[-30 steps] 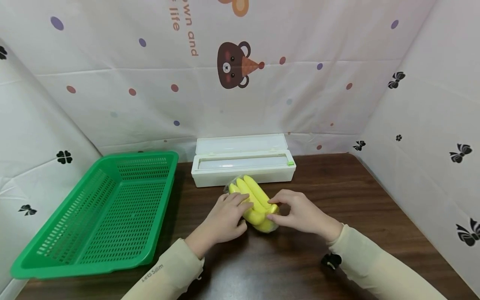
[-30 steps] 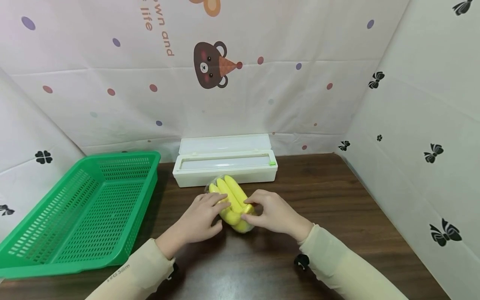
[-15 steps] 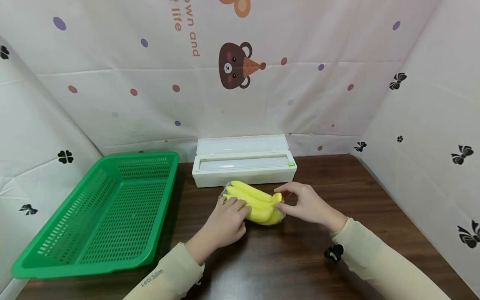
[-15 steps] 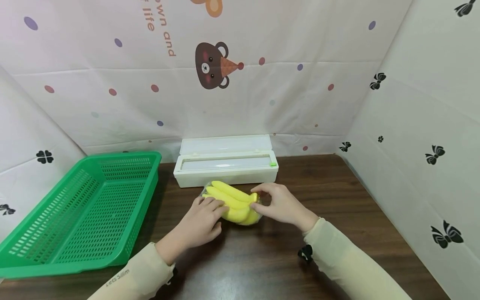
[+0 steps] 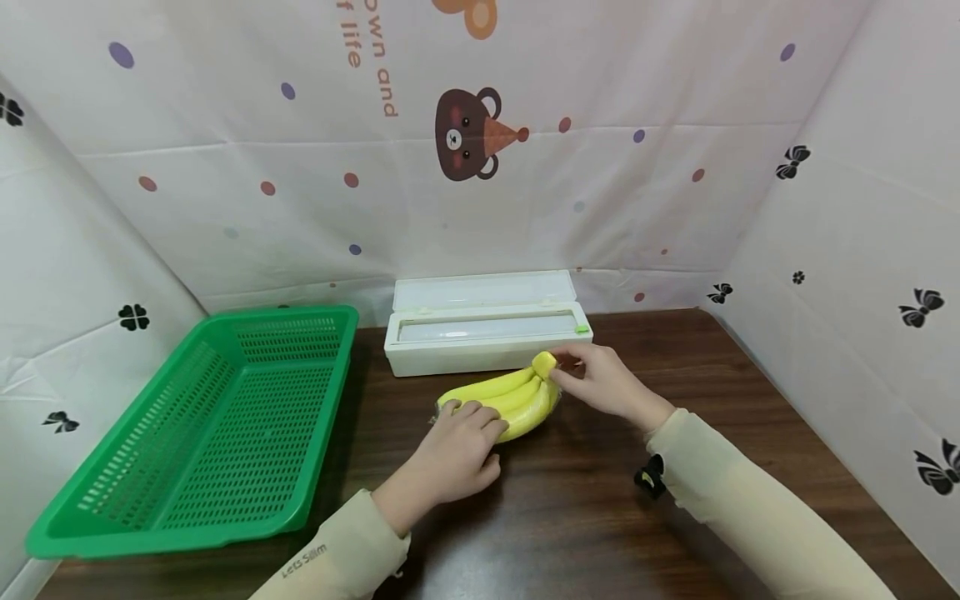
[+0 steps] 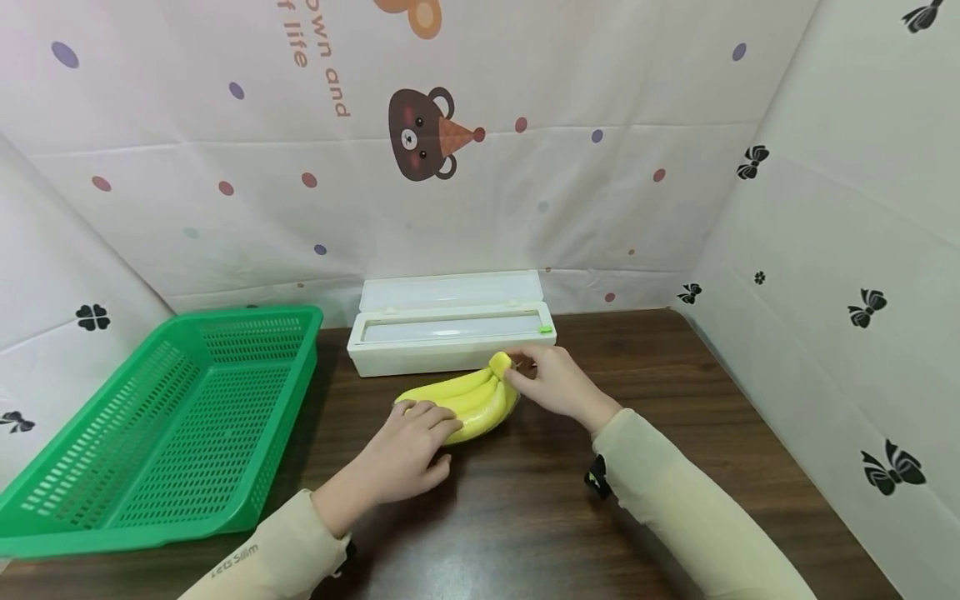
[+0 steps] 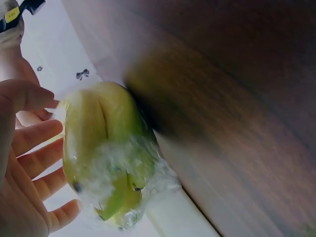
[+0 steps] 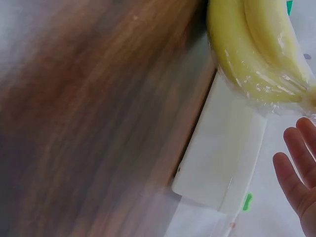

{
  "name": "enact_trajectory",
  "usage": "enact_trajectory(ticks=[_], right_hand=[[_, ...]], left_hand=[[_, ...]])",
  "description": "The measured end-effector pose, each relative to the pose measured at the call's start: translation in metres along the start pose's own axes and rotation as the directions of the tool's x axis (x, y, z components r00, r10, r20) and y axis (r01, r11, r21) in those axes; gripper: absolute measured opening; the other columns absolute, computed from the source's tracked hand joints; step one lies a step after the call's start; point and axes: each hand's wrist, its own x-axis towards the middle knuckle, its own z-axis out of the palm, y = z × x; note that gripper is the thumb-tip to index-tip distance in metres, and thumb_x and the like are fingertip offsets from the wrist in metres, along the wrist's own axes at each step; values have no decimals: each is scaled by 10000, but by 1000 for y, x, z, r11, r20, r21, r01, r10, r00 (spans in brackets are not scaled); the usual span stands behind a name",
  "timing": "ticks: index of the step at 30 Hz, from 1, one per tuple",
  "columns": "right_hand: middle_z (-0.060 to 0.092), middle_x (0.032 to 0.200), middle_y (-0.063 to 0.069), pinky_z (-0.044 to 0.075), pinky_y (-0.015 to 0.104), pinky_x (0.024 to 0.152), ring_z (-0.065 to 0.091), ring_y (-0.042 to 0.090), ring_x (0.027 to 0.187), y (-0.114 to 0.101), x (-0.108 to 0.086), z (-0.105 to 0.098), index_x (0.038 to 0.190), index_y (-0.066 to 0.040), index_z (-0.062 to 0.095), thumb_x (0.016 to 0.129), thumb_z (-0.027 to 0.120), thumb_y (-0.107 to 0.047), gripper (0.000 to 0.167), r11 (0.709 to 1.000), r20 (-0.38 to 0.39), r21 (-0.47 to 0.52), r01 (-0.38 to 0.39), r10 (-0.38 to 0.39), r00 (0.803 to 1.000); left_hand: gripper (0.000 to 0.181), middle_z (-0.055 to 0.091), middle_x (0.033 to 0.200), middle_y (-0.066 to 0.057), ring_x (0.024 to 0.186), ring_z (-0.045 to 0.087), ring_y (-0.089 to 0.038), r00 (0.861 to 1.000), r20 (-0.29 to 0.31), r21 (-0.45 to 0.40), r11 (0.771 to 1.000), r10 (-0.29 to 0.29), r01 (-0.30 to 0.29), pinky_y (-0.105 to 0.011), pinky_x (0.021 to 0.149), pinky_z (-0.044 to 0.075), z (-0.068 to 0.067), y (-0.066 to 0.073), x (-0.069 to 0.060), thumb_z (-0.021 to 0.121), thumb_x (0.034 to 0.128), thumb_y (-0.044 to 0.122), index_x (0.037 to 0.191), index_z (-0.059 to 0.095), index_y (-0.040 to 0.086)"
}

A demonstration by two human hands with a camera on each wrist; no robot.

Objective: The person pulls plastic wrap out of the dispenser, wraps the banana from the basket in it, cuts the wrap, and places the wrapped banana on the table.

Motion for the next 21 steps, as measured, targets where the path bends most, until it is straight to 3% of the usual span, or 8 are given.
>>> enact_trajectory(ticks=[10, 21], right_hand=[[657, 1142, 57, 532, 344, 790, 634, 191, 956, -3, 25, 6, 1198, -93, 628, 935, 572, -213, 294, 999, 40, -33, -43, 45, 998], [610, 1232, 78, 532, 294, 704, 623, 201, 963, -14, 46, 12, 1327, -116, 539, 974, 505, -261, 383, 993, 130, -63, -96, 104, 986]], left_hand=[[398, 630, 1153, 2, 1046, 560, -189, 999, 42, -42, 999, -5, 7, -444, 844, 415, -5, 6, 4, 571, 853, 382, 1174, 636, 156], [404, 626, 1178, 1, 1057, 552, -183, 997, 77, -111, 993, -24, 32, -387, 782, 397, -4, 11, 12, 500, 897, 405, 1193, 631, 162]])
